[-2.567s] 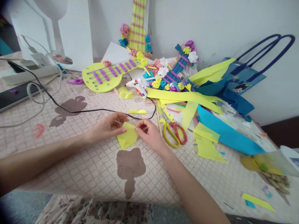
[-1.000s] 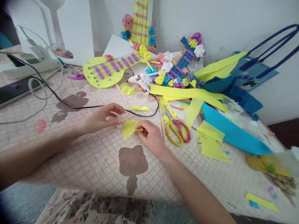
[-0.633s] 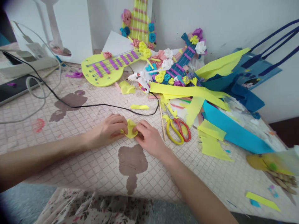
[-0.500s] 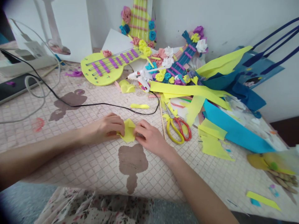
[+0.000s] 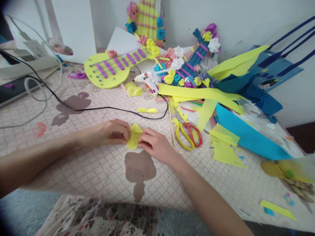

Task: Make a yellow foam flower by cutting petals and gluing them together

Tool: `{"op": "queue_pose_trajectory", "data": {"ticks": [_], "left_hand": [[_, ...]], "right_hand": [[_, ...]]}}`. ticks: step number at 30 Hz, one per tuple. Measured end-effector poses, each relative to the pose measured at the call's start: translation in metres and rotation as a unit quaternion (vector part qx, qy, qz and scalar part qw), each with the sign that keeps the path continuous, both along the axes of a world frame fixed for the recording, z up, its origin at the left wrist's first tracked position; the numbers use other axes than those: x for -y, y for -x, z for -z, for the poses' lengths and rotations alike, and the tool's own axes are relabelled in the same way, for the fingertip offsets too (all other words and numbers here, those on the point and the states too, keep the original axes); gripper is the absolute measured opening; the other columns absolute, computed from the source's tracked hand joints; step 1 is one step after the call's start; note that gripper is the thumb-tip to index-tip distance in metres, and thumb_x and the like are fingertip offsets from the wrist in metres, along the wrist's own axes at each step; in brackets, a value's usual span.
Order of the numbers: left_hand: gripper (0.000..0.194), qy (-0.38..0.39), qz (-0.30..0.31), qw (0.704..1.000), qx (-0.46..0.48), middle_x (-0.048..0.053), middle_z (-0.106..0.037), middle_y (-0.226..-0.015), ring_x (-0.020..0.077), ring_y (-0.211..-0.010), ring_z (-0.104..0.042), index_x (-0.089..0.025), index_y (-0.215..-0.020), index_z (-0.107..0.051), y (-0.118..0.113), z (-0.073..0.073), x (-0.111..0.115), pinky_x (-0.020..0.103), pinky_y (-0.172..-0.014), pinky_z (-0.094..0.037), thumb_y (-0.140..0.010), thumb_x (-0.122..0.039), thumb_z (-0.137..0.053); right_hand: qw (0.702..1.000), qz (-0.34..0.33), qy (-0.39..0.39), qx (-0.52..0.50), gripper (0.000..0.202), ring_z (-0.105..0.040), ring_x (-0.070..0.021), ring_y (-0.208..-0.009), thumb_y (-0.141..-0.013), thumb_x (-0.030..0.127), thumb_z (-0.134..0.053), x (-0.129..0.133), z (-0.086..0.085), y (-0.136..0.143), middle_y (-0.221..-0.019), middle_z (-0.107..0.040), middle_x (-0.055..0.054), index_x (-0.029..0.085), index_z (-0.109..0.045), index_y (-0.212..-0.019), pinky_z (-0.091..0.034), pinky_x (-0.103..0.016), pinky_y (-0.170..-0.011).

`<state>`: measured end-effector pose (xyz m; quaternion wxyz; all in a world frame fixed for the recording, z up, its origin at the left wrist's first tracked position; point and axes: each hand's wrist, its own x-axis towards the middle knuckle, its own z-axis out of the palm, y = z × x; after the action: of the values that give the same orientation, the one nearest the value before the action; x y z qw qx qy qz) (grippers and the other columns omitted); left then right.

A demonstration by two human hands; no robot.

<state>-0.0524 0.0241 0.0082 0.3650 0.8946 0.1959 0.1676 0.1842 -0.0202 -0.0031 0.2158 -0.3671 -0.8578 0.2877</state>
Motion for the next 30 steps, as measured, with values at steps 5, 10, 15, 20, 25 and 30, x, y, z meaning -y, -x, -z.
{"op": "queue_pose_trajectory", "data": {"ticks": [5, 10, 15, 20, 25, 30], "left_hand": [[0.008, -0.003, -0.089, 0.996, -0.003, 0.002, -0.057, -0.077, 0.0095, -0.065, -0.051, -0.015, -0.076, -0.061, -0.007, 0.003, 0.009, 0.021, -0.060, -0.041, -0.081, -0.014, -0.055], [0.006, -0.032, -0.134, 0.990, -0.014, 0.002, -0.057, -0.077, 0.0112, -0.069, -0.053, -0.014, -0.073, -0.062, -0.012, 0.007, 0.018, 0.024, -0.066, -0.042, -0.077, -0.013, -0.060], [0.002, -0.041, -0.172, 0.984, -0.021, 0.002, -0.058, -0.077, 0.0117, -0.070, -0.054, -0.015, -0.073, -0.063, -0.014, 0.006, 0.019, 0.024, -0.065, -0.042, -0.075, -0.014, -0.063], [0.008, -0.006, -0.158, 0.987, -0.015, 0.001, -0.057, -0.074, 0.0097, -0.064, -0.052, -0.014, -0.072, -0.063, -0.011, 0.006, 0.015, 0.021, -0.059, -0.041, -0.078, -0.015, -0.058], [0.008, -0.030, -0.149, 0.988, -0.011, 0.001, -0.056, -0.073, 0.0102, -0.066, -0.051, -0.014, -0.070, -0.062, -0.010, 0.007, 0.015, 0.022, -0.061, -0.040, -0.077, -0.013, -0.058], [0.007, -0.024, -0.149, 0.989, -0.012, 0.001, -0.056, -0.073, 0.0104, -0.066, -0.052, -0.014, -0.071, -0.061, -0.012, 0.006, 0.016, 0.022, -0.061, -0.039, -0.076, -0.011, -0.057]], "right_hand": [[0.997, 0.070, 0.025, 0.000, 0.003, -0.050, -0.0096, -0.066, -0.082, 0.018, -0.060, 0.001, -0.002, 0.009, -0.080, -0.052, 0.001, 0.019, -0.059, -0.080, -0.039, -0.023, -0.061], [0.994, 0.109, 0.015, 0.002, 0.007, -0.049, -0.0103, -0.066, -0.079, 0.016, -0.062, 0.002, -0.002, 0.015, -0.075, -0.050, 0.002, 0.018, -0.057, -0.075, -0.037, -0.024, -0.060], [0.991, 0.132, 0.012, -0.005, 0.008, -0.049, -0.0105, -0.066, -0.078, 0.016, -0.062, 0.005, 0.001, 0.017, -0.077, -0.052, 0.001, 0.019, -0.057, -0.074, -0.037, -0.024, -0.060], [0.991, 0.132, 0.013, 0.002, 0.008, -0.048, -0.0100, -0.064, -0.080, 0.015, -0.060, 0.005, 0.001, 0.017, -0.077, -0.052, 0.001, 0.019, -0.056, -0.074, -0.037, -0.024, -0.059], [0.991, 0.129, -0.002, 0.016, 0.008, -0.048, -0.0104, -0.066, -0.080, 0.015, -0.060, 0.004, 0.002, 0.017, -0.078, -0.052, 0.001, 0.019, -0.055, -0.074, -0.037, -0.024, -0.060], [0.991, 0.130, -0.012, 0.024, 0.008, -0.050, -0.0110, -0.067, -0.080, 0.016, -0.058, 0.006, 0.002, 0.018, -0.078, -0.052, 0.001, 0.019, -0.054, -0.074, -0.037, -0.024, -0.060]]}}
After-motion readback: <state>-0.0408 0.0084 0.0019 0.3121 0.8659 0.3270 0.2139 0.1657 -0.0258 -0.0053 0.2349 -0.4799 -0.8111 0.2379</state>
